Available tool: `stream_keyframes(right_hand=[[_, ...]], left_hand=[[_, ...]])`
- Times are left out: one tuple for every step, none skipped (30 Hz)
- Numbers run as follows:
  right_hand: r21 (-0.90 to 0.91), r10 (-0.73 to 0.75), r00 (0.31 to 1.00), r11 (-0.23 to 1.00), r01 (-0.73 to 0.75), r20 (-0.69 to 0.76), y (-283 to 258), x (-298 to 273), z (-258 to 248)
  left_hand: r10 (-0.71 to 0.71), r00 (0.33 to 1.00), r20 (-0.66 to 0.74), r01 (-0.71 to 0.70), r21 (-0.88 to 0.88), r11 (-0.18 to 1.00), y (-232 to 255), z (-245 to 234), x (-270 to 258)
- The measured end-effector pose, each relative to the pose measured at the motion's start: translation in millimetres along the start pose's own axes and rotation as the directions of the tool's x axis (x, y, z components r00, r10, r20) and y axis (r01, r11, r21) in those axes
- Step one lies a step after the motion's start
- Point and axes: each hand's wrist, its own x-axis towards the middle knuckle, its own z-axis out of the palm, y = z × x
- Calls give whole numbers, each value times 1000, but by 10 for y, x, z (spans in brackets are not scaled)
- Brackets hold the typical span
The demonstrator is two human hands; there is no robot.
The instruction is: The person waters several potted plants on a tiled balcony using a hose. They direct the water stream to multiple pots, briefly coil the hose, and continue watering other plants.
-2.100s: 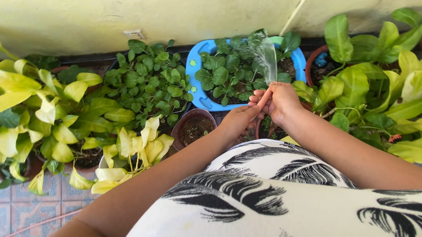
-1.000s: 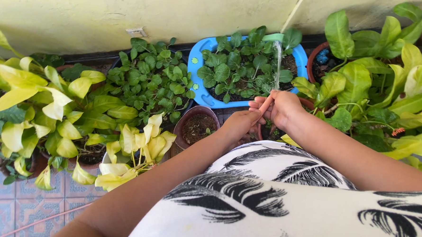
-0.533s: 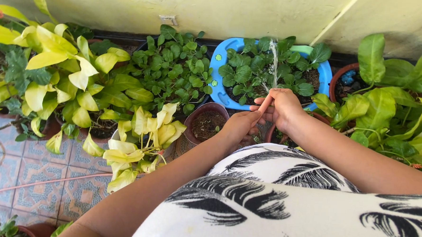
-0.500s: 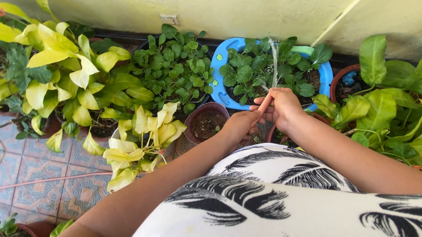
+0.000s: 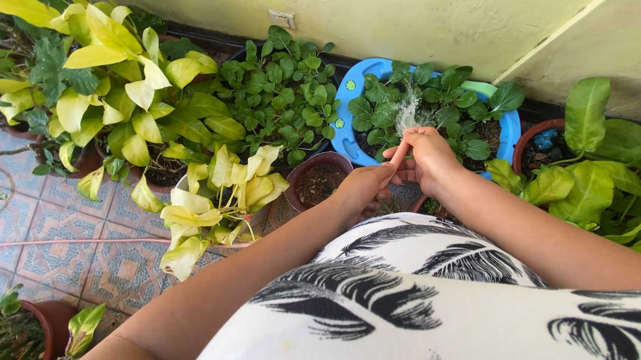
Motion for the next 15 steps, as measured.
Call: stream_keyframes(right_hand=[[-5, 2, 1000, 1000, -2, 7, 1, 16, 11], [-9, 2, 1000, 1000, -2, 10, -2, 23, 18], [-12, 3, 1000, 1000, -2, 18, -5, 30, 25], [-16, 3, 1000, 1000, -3, 25, -8, 37, 31], [-20, 4, 1000, 1000, -3, 28, -18, 46, 41], [-34, -2, 1000, 999, 3, 26, -30, 57, 52], [-49, -8, 1000, 999, 9, 24, -44, 68, 64], [-53, -9, 1000, 999, 10, 28, -61, 67, 72], [-54, -24, 999, 998, 26, 36, -79, 65, 80], [-55, -39, 998, 998, 41, 44, -96, 63, 88], [-58, -39, 998, 997, 41, 47, -120, 27, 101], [-65, -41, 998, 997, 44, 43, -149, -9, 114], [-72, -43, 998, 996, 46, 39, -177, -43, 124], [-73, -43, 998, 996, 46, 39, -196, -67, 133], [-75, -50, 998, 996, 53, 39, -214, -90, 141]], left_hand=[[-3, 1000, 0, 3, -7, 1000, 2, -7, -1], [-1, 1000, -3, 1, -11, 1000, -5, -19, 14], [-5, 1000, -1, 5, -14, 1000, -13, -30, 30], [-9, 1000, 1, 9, -18, 1000, -22, -41, 45], [-8, 1000, -2, 7, -23, 1000, -13, -41, 35], [-5, 1000, -6, 5, -25, 1000, -1, -43, 29], [-2, 1000, -10, 2, -26, 1000, 11, -45, 22], [0, 1000, -13, 0, -31, 1000, 16, -43, 21], [0, 1000, -18, 0, -38, 999, 22, -40, 20], [-1, 1000, -23, 0, -44, 999, 28, -39, 18], [0, 1000, -25, -2, -48, 999, 19, -46, 33], [3, 1000, -27, -4, -54, 999, 16, -52, 49], [6, 1000, -28, -7, -59, 998, 13, -57, 67], [6, 1000, -28, -7, -60, 998, 32, -55, 55], [9, 1000, -24, -11, -62, 998, 50, -52, 44]])
